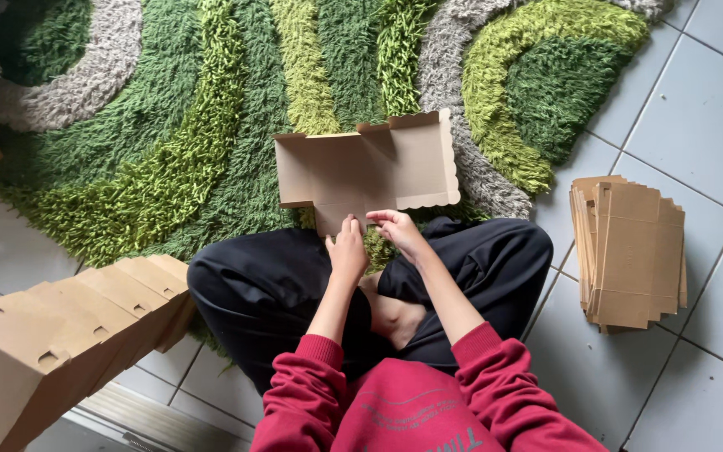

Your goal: The person sits on a rug and assembles a cardboard box by hand. They unfold a flat cardboard sheet, fold the side flaps, and tuck the tabs into slots to form the box structure.

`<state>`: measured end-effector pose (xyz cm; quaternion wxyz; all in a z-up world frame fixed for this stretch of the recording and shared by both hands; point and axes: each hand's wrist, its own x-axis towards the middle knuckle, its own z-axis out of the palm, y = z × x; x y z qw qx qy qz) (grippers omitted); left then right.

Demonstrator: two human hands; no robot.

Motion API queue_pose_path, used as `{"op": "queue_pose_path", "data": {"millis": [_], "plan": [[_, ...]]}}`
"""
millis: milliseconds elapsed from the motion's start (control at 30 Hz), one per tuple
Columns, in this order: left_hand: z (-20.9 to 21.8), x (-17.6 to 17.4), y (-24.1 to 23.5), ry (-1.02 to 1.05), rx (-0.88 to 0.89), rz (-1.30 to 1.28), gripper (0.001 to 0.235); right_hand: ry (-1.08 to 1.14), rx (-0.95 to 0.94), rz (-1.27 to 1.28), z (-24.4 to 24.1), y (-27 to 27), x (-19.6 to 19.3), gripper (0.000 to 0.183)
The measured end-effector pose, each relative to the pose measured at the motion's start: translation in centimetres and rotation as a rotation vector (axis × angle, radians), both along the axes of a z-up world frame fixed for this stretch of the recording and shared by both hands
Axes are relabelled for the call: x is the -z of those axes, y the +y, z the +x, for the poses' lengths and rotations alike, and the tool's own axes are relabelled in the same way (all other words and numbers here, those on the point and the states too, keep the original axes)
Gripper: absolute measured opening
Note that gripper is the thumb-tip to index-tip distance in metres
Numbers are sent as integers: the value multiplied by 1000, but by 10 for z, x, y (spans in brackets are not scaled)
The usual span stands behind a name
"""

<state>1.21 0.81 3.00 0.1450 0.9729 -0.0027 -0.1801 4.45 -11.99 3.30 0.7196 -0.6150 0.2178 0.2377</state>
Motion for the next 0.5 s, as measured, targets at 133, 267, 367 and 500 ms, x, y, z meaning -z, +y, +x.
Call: {"op": "queue_pose_path", "data": {"millis": [133, 267, 367, 500], "plan": [[5, 10, 8, 28, 24, -22, 47, 65, -174, -197, 0, -6, 32, 34], [9, 26, 12, 73, 64, -50, 59, 157, -143, -211, -13, -7, 86, 25], [10, -2, 11, 98, 83, -58, 76, 108, 2, -128, -13, -5, 81, 30], [14, -35, 10, 174, 43, -138, 96, 66, 38, -31, -8, -6, 36, 33]]}}
